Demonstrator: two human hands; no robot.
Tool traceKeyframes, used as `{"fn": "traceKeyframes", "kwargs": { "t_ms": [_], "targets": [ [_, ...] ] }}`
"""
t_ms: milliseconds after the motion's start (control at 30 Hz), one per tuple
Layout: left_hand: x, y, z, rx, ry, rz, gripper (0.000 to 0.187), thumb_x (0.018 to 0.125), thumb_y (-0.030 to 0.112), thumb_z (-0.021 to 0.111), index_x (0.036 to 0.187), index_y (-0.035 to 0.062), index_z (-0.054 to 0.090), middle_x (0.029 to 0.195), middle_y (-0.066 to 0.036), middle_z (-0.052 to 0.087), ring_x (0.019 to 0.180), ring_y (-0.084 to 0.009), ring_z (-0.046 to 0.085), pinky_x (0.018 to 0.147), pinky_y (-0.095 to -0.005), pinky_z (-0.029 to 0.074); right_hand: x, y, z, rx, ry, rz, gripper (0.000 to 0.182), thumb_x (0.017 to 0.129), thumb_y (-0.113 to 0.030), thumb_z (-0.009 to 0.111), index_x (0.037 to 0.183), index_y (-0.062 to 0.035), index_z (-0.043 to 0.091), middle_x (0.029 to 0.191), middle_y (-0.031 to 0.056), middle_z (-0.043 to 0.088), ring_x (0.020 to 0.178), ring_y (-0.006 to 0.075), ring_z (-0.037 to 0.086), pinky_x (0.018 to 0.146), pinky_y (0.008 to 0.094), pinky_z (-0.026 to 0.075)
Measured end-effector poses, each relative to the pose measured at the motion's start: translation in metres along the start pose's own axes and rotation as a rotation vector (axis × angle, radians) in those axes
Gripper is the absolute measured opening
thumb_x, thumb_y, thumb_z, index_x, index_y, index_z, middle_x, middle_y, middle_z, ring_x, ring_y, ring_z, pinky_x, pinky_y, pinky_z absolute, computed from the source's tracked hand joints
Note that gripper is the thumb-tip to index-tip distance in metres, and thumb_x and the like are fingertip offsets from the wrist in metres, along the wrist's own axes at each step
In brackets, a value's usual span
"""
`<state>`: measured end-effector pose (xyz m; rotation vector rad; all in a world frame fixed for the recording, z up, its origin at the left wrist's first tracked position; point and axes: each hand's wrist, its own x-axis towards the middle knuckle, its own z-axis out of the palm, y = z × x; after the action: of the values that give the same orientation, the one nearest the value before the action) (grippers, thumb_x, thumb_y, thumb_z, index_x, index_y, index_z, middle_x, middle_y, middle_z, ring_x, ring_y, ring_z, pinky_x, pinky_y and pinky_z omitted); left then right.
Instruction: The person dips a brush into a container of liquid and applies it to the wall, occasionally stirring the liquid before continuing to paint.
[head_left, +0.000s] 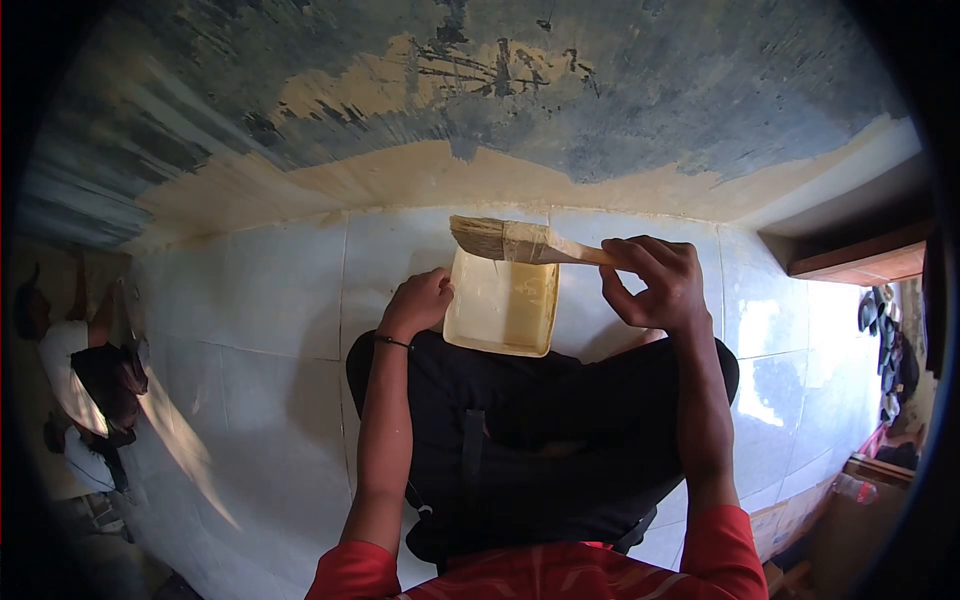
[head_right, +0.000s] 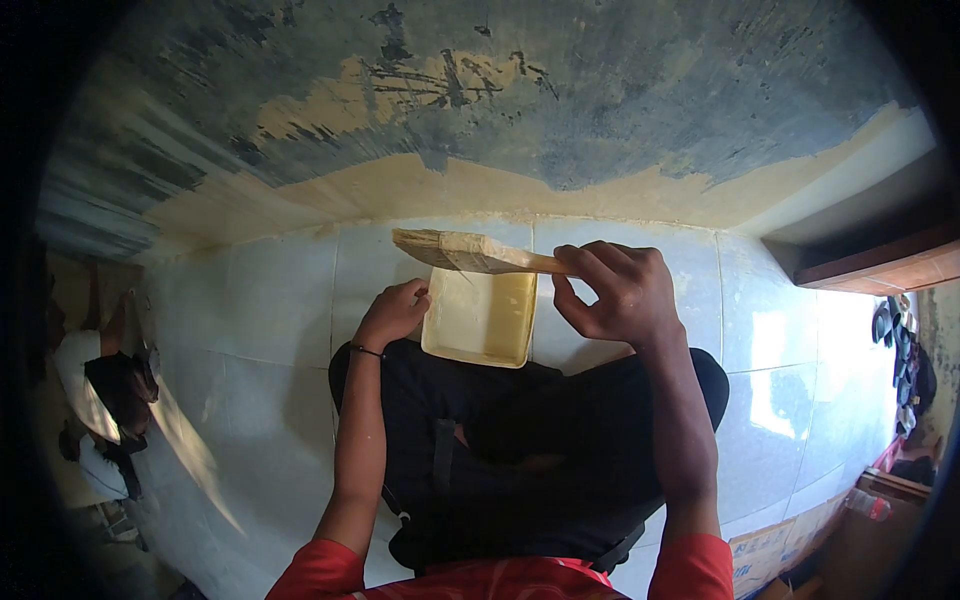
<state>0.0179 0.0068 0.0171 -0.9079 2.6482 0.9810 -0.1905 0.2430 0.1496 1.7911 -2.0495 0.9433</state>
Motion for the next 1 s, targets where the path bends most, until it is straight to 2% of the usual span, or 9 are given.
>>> {"fn": "traceKeyframes", "kwargs": {
  "t_ms": [167,267,367,500,667,767,833,933,1000],
  "targets": [
    [0.001,-0.002,0.002,-0.002,0.005,0.003,0.027,0.086,0.024,0.052,0.1,0.0019,0.059,0.096,-0.018,0.065,0.092,-0.0351,0.061,0.079,-0.0405,0.048,0.0,-0.004,0.003,0.019,-0.06,0.071,0.021,0.065,-0.005,0.068,0.086,-0.0038,0.066,0.071,0.0072,0.066,0.057,0.0199,0.065,0.05,0.0282,0.051],
    [0.001,-0.003,0.004,-0.005,0.04,0.038,0.025,0.084,0.022,0.05,0.096,0.0026,0.059,0.091,-0.019,0.064,0.088,-0.0363,0.061,0.076,-0.0432,0.047,-0.004,-0.005,0.015,0.042,-0.169,0.159,0.015,0.073,-0.015,0.065,0.086,-0.0068,0.066,0.068,0.0082,0.065,0.052,0.0243,0.061,0.049,0.0334,0.049],
    [0.0,0.0,0.002,-0.022,0.037,0.023,0.024,0.084,0.021,0.05,0.097,0.0028,0.059,0.091,-0.019,0.064,0.088,-0.0362,0.061,0.076,-0.043,0.048,-0.013,-0.005,0.034,-0.048,-0.505,0.343,0.025,0.079,-0.02,0.053,0.097,-0.0056,0.064,0.065,0.0175,0.063,0.058,0.034,0.062,0.056,0.0442,0.051],
    [-0.001,-0.002,0.003,-0.038,0.035,0.014,0.024,0.083,0.02,0.05,0.098,0.0029,0.059,0.093,-0.019,0.064,0.088,-0.0362,0.061,0.076,-0.0428,0.048,-0.026,-0.006,0.061,0.003,-0.654,0.488,0.027,0.078,-0.017,0.052,0.099,-0.0069,0.065,0.068,0.0227,0.062,0.062,0.0389,0.062,0.064,0.0467,0.052],
    [0.0,-0.007,0.004,-0.027,0.018,0.03,0.026,0.087,0.02,0.052,0.104,0.0025,0.059,0.098,-0.017,0.065,0.091,-0.0334,0.062,0.078,-0.0382,0.048,-0.03,-0.016,0.084,0.199,-0.683,0.653,0.028,0.077,-0.02,0.055,0.099,-0.0068,0.065,0.075,0.0248,0.064,0.073,0.0405,0.063,0.073,0.0464,0.052],
    [0.001,-0.01,0.007,-0.008,0.067,0.083,0.026,0.086,0.018,0.05,0.105,0.003,0.059,0.095,-0.016,0.066,0.085,-0.0304,0.064,0.075,-0.0365,0.049,-0.034,-0.016,0.097,0.343,-0.749,0.716,0.028,0.077,-0.021,0.056,0.098,-0.0062,0.065,0.076,0.0246,0.064,0.076,0.0388,0.064,0.075,0.0433,0.051],
    [0.002,-0.009,0.006,-0.059,0.011,0.01,0.026,0.085,0.013,0.046,0.105,0.0021,0.059,0.091,-0.015,0.067,0.073,-0.0254,0.066,0.07,-0.0341,0.05,-0.041,-0.014,0.106,0.395,-0.779,0.719,0.027,0.077,-0.021,0.056,0.097,-0.0058,0.065,0.076,0.0249,0.064,0.077,0.0364,0.064,0.074,0.0412,0.051],
    [0.005,-0.014,0.01,-0.119,0.001,0.06,0.027,0.085,0.009,0.043,0.104,0.0003,0.059,0.087,-0.015,0.067,0.062,-0.0208,0.066,0.066,-0.0323,0.05,-0.039,-0.019,0.108,0.478,-0.835,0.778,0.026,0.078,-0.02,0.057,0.097,-0.0052,0.065,0.076,0.0244,0.064,0.077,0.035,0.065,0.074,0.0401,0.05],
    [0.004,-0.009,0.006,-0.115,-0.013,0.043,0.027,0.084,0.008,0.043,0.104,-0.0005,0.059,0.088,-0.015,0.067,0.062,-0.0206,0.066,0.066,-0.0322,0.05,-0.042,-0.02,0.113,0.493,-0.817,0.756,0.026,0.077,-0.02,0.058,0.097,-0.0043,0.065,0.075,0.0241,0.064,0.076,0.0348,0.065,0.074,0.0396,0.05]
  ]
}}
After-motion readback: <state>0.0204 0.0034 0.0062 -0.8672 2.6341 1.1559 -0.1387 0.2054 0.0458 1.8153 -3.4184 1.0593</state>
